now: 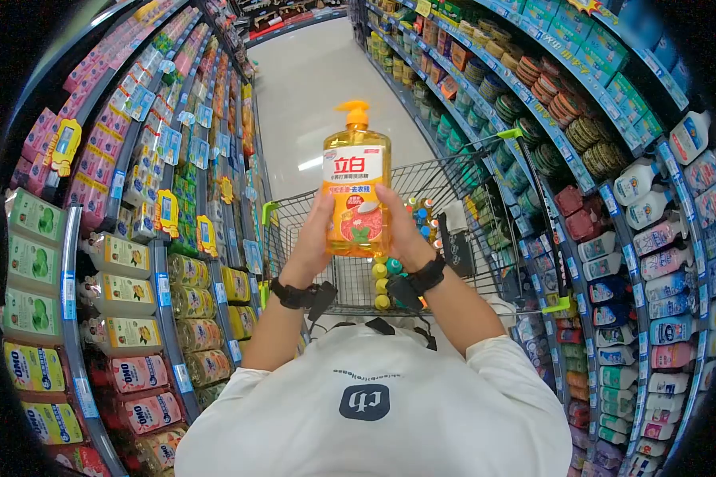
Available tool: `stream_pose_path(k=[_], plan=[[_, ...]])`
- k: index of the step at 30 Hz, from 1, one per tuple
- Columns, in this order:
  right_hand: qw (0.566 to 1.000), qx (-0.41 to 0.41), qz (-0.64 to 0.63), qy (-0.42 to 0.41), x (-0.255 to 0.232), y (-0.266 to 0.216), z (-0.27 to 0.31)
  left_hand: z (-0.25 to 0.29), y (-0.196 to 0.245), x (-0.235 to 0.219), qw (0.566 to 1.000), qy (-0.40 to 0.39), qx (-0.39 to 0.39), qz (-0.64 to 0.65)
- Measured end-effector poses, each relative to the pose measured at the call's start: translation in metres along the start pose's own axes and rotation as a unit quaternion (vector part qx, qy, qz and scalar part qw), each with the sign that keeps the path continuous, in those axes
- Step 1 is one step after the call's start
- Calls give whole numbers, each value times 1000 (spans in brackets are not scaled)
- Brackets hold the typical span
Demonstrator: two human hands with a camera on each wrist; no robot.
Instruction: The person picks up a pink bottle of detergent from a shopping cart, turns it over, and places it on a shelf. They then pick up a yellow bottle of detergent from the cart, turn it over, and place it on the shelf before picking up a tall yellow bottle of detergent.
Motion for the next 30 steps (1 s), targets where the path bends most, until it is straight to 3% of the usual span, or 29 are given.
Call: stream_pose_path(k=[2,3,6,19,24,27,29,30], plan=[[997,0,76,25,-6,3,0,4,6,12,997,-25,11,73],[990,-48,133,25,-2,-3,-2,4,7,10,997,-25,9,72],[974,-80,212,15,9,-15,-3,8,11,5,999,-23,24,43],[964,-61,259,-9,19,-11,-16,27,37,-1,992,47,116,-30],[955,-51,283,-79,31,-15,-4,51,41,10,977,110,151,-105],[943,-43,301,-134,36,-16,0,76,37,18,955,140,213,-153],[928,-13,285,-242,44,-7,15,105,40,30,929,132,281,-199],[917,2,271,-292,48,-1,28,120,36,28,926,152,273,-209]])
Point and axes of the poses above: each hand's wrist, its own z-axis away from the middle knuckle, its own x-axis out of the palm, y = z × x, the point moved 8 cm from there along -z, towards the middle knuckle, and after that the axes turned 5 degrees about z, right-handed, at the moved point
